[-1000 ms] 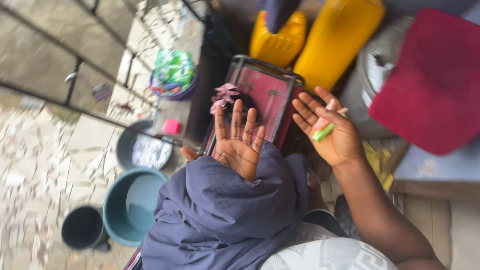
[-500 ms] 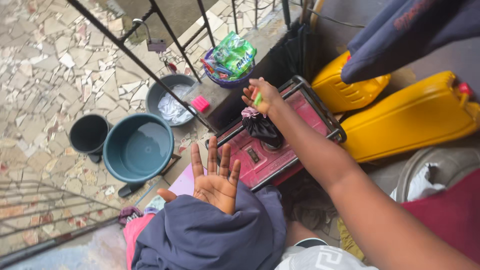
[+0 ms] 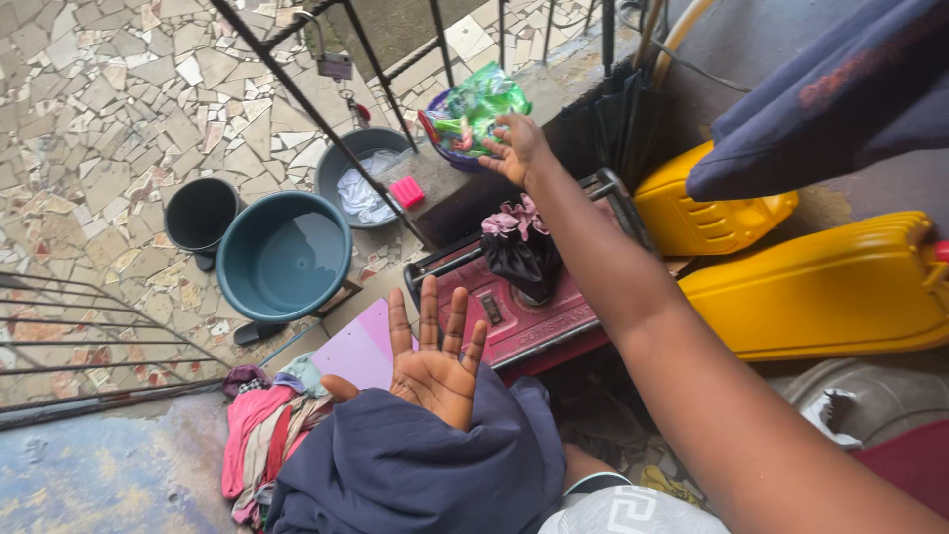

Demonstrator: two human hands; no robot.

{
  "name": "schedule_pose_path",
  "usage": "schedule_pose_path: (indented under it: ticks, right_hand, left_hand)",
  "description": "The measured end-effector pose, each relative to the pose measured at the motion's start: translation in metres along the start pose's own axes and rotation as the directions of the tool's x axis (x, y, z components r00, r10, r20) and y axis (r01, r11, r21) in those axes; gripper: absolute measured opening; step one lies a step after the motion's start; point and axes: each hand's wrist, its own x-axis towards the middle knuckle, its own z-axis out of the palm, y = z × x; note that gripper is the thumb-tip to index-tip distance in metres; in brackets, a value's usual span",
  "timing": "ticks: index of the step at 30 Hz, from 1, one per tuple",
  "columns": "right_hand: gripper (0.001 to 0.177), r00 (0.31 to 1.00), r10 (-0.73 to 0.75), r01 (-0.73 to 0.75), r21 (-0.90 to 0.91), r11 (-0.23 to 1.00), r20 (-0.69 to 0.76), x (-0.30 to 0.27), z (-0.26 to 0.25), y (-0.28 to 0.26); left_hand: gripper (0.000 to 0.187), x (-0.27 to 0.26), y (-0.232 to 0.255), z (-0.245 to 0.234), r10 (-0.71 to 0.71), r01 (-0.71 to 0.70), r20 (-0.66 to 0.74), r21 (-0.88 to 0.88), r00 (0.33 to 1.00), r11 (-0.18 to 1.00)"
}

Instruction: The person picks up a towel and a pink item, walks outside, and hangs the towel on a clothesline using green clothespins.

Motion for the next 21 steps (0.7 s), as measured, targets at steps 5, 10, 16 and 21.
schedule_pose_path:
  ticks: [5,10,16,21]
  right_hand:
    - [0.033,0.987,-0.119,0.103,0.14,0.985,0.112,-0.149,-0.044,0.014]
    - [0.029,0.966,-0.233,0.217,0.141,0.966,0.109,-0.323,-0.088,0.024]
    - [0.03,0.736,-0.625,0.546,-0.318,0.775,-0.26,-0.447,-0.18,0.082]
    - [0.063,0.34,-0.894,-0.195,-0.951,0.238,-0.293,-0.517,-0.25,0.182]
  left_hand:
    - [0.126,0.0,-0.019,0.005,-0.095,0.095,0.035,0.014,0.995,0.995]
    - [0.125,-0.006,-0.036,0.013,-0.248,0.251,0.183,0.006,0.951,0.968]
    - [0.124,-0.039,-0.045,0.032,-0.459,0.4,0.123,0.331,0.88,0.855]
    - [0.13,-0.1,-0.032,0.032,-0.607,0.503,0.184,0.405,0.773,0.763]
